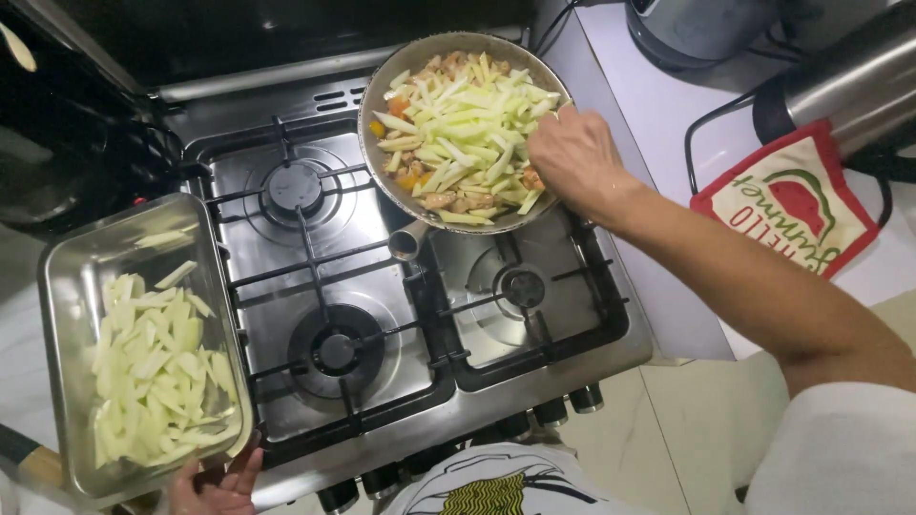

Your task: The person stirs a mixture of sliced vegetables and shrimp in a pan on a gas stove using a spoon. They then add more sliced vegetables from a metal tray into the pan and continue stirring the ingredients together.

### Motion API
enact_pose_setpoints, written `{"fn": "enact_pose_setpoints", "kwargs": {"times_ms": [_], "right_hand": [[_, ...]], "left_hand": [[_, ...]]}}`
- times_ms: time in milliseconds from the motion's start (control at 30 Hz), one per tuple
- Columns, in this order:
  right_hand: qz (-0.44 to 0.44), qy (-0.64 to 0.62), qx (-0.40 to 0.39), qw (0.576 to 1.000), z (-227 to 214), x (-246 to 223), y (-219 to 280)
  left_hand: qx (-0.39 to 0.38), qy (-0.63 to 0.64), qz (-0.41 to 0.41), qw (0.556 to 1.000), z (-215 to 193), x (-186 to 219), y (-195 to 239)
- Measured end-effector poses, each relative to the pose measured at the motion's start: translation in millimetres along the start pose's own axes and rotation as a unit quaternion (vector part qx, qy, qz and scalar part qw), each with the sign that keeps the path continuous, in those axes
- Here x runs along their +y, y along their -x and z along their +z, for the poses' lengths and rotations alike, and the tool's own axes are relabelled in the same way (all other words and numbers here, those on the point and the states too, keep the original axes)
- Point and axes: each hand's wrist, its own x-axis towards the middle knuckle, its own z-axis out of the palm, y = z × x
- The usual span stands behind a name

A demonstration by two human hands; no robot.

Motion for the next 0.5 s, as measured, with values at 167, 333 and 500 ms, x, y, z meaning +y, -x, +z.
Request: {"fn": "enact_pose_setpoints", "kwargs": {"times_ms": [167,333,500], "right_hand": [[-0.034,0.109,-0.097,0.989,-65,27,-13],[-0.024,0.121,-0.078,0.989,-89,51,-7],[0.017,0.211,0.323,0.922,-37,63,12]], "left_hand": [[0.007,0.013,-0.125,0.992,-42,-16,-26],[-0.092,0.027,0.020,0.995,-78,-52,-27],[-0.136,-0.319,0.317,0.883,-52,-69,-8]]}}
